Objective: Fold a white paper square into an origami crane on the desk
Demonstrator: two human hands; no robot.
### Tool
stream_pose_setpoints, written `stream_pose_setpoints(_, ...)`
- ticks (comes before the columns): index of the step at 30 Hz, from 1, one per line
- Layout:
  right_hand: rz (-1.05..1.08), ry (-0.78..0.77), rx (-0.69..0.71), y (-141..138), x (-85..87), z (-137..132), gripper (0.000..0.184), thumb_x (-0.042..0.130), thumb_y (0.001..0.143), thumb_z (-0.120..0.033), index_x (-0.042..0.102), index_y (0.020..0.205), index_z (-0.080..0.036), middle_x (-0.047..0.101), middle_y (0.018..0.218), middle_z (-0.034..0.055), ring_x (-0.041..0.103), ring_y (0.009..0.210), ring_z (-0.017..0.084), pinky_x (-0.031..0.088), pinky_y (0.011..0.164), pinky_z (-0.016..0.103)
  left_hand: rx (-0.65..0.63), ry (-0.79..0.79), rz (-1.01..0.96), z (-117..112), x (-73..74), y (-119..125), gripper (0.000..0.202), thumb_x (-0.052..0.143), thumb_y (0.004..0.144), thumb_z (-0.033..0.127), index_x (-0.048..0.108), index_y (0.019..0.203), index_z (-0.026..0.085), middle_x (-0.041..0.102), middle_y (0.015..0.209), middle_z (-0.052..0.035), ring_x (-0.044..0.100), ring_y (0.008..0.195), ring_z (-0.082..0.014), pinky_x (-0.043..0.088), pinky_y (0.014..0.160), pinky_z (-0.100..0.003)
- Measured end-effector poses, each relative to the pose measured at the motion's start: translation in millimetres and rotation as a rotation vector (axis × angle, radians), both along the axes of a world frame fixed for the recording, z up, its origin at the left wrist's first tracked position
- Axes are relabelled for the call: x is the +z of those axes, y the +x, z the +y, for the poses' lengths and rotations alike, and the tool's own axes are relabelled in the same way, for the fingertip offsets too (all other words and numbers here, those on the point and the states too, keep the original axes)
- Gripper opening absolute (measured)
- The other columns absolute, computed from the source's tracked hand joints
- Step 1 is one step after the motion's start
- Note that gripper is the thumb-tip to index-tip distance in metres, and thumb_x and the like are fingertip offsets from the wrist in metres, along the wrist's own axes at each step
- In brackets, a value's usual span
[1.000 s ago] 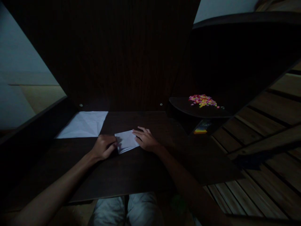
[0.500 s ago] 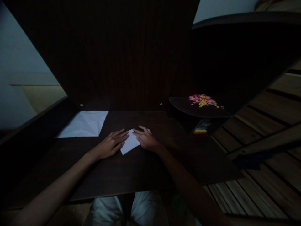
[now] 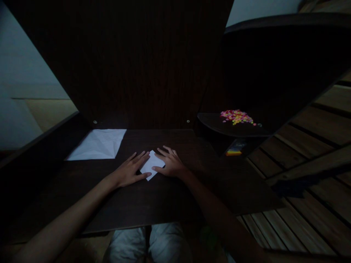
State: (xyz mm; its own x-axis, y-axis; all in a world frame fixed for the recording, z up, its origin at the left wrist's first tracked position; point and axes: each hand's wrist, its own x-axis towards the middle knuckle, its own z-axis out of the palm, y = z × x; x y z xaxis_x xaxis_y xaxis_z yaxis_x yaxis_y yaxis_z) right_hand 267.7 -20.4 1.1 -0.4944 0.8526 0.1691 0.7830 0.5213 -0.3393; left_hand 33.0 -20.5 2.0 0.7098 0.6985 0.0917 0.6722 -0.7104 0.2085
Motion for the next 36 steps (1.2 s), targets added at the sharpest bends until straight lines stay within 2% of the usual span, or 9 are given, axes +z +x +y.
stream_pose_setpoints(4,0.004,-0.04,-0.033,1,-1.1,1,0.082,0.056,0.073,-0.066,0.041,0.138,-0.02,0.03,0.149,0.0146,0.018,0.137,0.036,0.021,0.104,0.06,0.085,0.011,0.031,0,-2.4,0,0.088,0.035,0.081,0.07,0.02,0.146,0.012,0.022,0.151,-0.016,0.017,0.141,-0.0287,0.013,0.113,-0.046)
stream_pose_setpoints(7,0.087,-0.036,-0.046,0,-3.6,2,0.074,0.061,0.072,-0.058,0.049,0.132,-0.017,0.034,0.146,0.0159,0.021,0.136,0.036,0.023,0.104,0.059,0.128,0.007,0.026,0,-3.2,0,0.095,0.037,0.078,0.073,0.021,0.146,0.008,0.02,0.151,-0.0202,0.015,0.14,-0.0311,0.013,0.112,-0.046)
stream_pose_setpoints(11,0.288,-0.02,-0.065,-4,-4.6,3,0.047,0.066,0.074,-0.039,0.061,0.115,-0.017,0.054,0.13,0.0136,0.037,0.127,0.03,0.032,0.102,0.049,0.135,-0.037,-0.041,0,-2.6,0,0.099,0.044,0.073,0.074,0.021,0.145,0.01,0.022,0.151,-0.0203,0.016,0.14,-0.0325,0.014,0.112,-0.048)
stream_pose_setpoints(14,0.445,-0.064,-0.072,-5,-2.8,3,0.039,0.066,0.073,-0.032,0.061,0.11,-0.018,0.063,0.113,0.011,0.053,0.109,0.026,0.04,0.095,0.044,0.133,-0.085,-0.16,0,0.1,1,0.101,0.056,0.068,0.071,0.024,0.144,0.012,0.03,0.148,-0.0204,0.021,0.139,-0.0336,0.013,0.112,-0.051)
stream_pose_setpoints(16,0.576,-0.137,-0.061,-7,-1.6,3,0.035,0.066,0.073,-0.03,0.061,0.106,-0.017,0.065,0.105,0.0093,0.059,0.098,0.023,0.044,0.09,0.041,0.153,-0.139,-0.278,-1,3.5,2,0.101,0.065,0.062,0.066,0.029,0.141,0.012,0.039,0.143,-0.0203,0.031,0.135,-0.0345,0.021,0.111,-0.051)
stream_pose_setpoints(21,0.909,-0.316,-0.033,-11,-0.8,1,0.039,0.068,0.07,-0.029,0.057,0.106,-0.018,0.065,0.091,0.005,0.063,0.084,0.018,0.05,0.077,0.033,0.257,-0.441,-0.676,-2,15.4,6,0.076,0.067,0.071,0.051,0.039,0.132,0.016,0.069,0.102,-0.0094,0.066,0.092,-0.025,0.052,0.078,-0.037)
stream_pose_setpoints(23,0.967,-0.357,-0.026,-12,0.5,0,0.044,0.07,0.068,-0.028,0.055,0.108,-0.019,0.065,0.086,0.0033,0.064,0.08,0.017,0.05,0.075,0.032,0.275,-0.591,-0.784,-2,19.7,7,0.06,0.064,0.076,0.047,0.049,0.124,0.014,0.071,0.086,-0.0059,0.067,0.077,-0.0213,0.052,0.067,-0.031)
stream_pose_setpoints(27,1.058,-0.412,-0.031,-13,6.7,-3,0.048,0.074,0.064,-0.027,0.055,0.108,-0.02,0.065,0.082,0.0011,0.064,0.077,0.016,0.049,0.072,0.03,0.263,-0.798,-0.885,-4,25.6,7,0.038,0.067,0.074,0.045,0.067,0.092,0.012,0.071,0.079,-0.0056,0.066,0.068,-0.0177,0.048,0.059,-0.025)
stream_pose_setpoints(36,1.203,-0.629,-0.118,-16,9.8,-3,0.036,0.08,0.056,-0.031,0.067,0.084,-0.014,0.07,0.075,0.0044,0.064,0.062,0.017,0.049,0.054,0.027,0.419,-0.805,-1.145,-5,25.7,8,0.037,0.076,0.065,0.045,0.066,0.082,0.013,0.073,0.074,-0.0051,0.067,0.063,-0.0181,0.05,0.06,-0.026)
